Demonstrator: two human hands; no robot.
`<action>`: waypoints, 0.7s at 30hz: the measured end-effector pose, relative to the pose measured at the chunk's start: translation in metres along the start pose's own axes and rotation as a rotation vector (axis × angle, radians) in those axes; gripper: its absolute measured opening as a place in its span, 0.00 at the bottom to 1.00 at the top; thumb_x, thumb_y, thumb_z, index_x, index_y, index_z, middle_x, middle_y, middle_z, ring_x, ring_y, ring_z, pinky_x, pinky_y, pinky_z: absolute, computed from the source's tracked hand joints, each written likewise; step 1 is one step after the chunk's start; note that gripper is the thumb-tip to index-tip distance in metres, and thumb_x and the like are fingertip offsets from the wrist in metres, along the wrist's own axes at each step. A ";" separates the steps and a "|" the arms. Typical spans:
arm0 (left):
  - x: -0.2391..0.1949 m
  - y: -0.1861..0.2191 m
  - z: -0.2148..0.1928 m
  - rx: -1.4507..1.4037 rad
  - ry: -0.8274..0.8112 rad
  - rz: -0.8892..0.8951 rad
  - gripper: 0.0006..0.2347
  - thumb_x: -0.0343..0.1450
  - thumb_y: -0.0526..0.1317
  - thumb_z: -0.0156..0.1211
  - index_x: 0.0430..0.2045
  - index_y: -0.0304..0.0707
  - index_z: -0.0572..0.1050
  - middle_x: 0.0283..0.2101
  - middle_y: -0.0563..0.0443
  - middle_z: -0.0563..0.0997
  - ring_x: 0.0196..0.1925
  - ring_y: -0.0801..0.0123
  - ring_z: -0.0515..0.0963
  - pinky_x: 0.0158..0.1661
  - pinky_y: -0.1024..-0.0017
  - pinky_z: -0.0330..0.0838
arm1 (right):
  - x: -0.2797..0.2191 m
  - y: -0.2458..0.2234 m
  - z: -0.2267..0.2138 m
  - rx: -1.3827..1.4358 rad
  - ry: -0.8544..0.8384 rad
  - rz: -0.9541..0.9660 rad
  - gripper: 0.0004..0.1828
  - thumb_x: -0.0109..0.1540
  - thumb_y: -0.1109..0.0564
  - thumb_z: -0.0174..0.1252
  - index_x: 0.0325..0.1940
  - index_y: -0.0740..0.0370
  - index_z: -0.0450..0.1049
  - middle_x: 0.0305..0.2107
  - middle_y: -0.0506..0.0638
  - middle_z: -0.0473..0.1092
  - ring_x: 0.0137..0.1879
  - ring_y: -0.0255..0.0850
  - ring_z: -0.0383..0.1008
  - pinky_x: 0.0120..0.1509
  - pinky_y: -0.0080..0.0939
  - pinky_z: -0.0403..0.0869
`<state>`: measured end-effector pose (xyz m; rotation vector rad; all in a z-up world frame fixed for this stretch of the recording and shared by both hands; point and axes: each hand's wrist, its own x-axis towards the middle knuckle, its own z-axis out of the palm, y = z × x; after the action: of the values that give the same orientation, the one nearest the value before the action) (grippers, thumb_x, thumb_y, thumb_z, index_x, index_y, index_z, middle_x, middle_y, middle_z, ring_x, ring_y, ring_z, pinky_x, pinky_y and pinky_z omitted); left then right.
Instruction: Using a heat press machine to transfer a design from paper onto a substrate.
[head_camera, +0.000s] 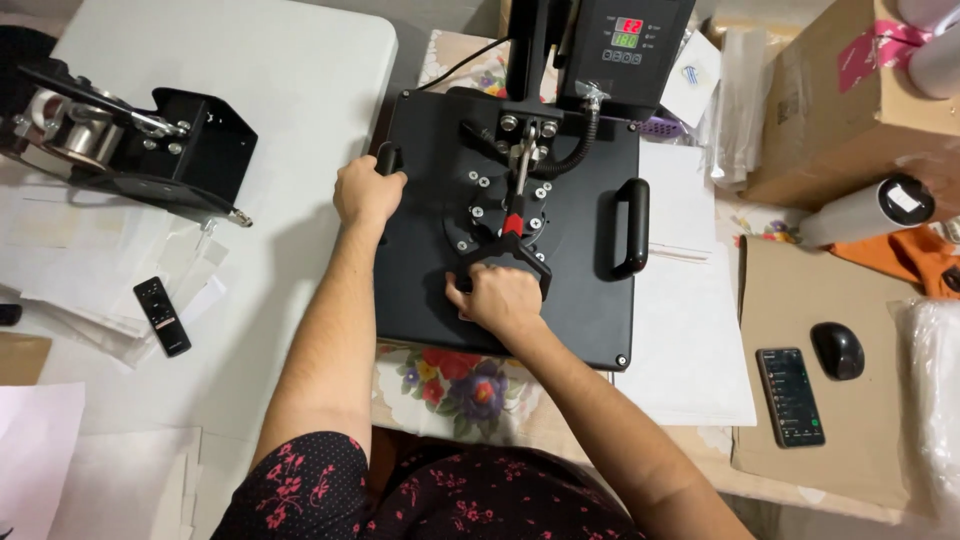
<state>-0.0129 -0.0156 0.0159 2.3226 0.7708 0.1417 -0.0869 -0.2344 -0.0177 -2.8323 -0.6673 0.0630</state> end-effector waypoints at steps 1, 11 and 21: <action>0.001 -0.002 0.002 0.003 0.000 -0.006 0.15 0.64 0.38 0.61 0.41 0.26 0.79 0.32 0.38 0.81 0.36 0.51 0.85 0.35 0.57 0.80 | -0.001 0.001 0.000 0.003 -0.005 -0.003 0.31 0.60 0.29 0.47 0.32 0.57 0.79 0.24 0.55 0.77 0.36 0.53 0.82 0.41 0.51 0.77; 0.018 -0.016 0.007 -0.107 -0.112 0.087 0.10 0.66 0.37 0.58 0.35 0.26 0.75 0.22 0.46 0.75 0.14 0.66 0.78 0.20 0.70 0.75 | -0.004 -0.004 0.004 -0.067 0.111 0.002 0.31 0.60 0.28 0.47 0.30 0.54 0.79 0.22 0.52 0.76 0.33 0.49 0.81 0.38 0.46 0.77; 0.027 -0.026 0.008 -0.165 -0.179 0.086 0.10 0.66 0.35 0.58 0.36 0.24 0.74 0.22 0.46 0.75 0.13 0.65 0.78 0.17 0.69 0.75 | -0.003 -0.005 0.021 -0.162 0.222 0.049 0.29 0.57 0.26 0.50 0.25 0.52 0.77 0.19 0.49 0.75 0.30 0.46 0.80 0.36 0.42 0.75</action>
<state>-0.0011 0.0108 -0.0099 2.1774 0.5498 0.0322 -0.0936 -0.2268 -0.0369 -2.9487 -0.5781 -0.3063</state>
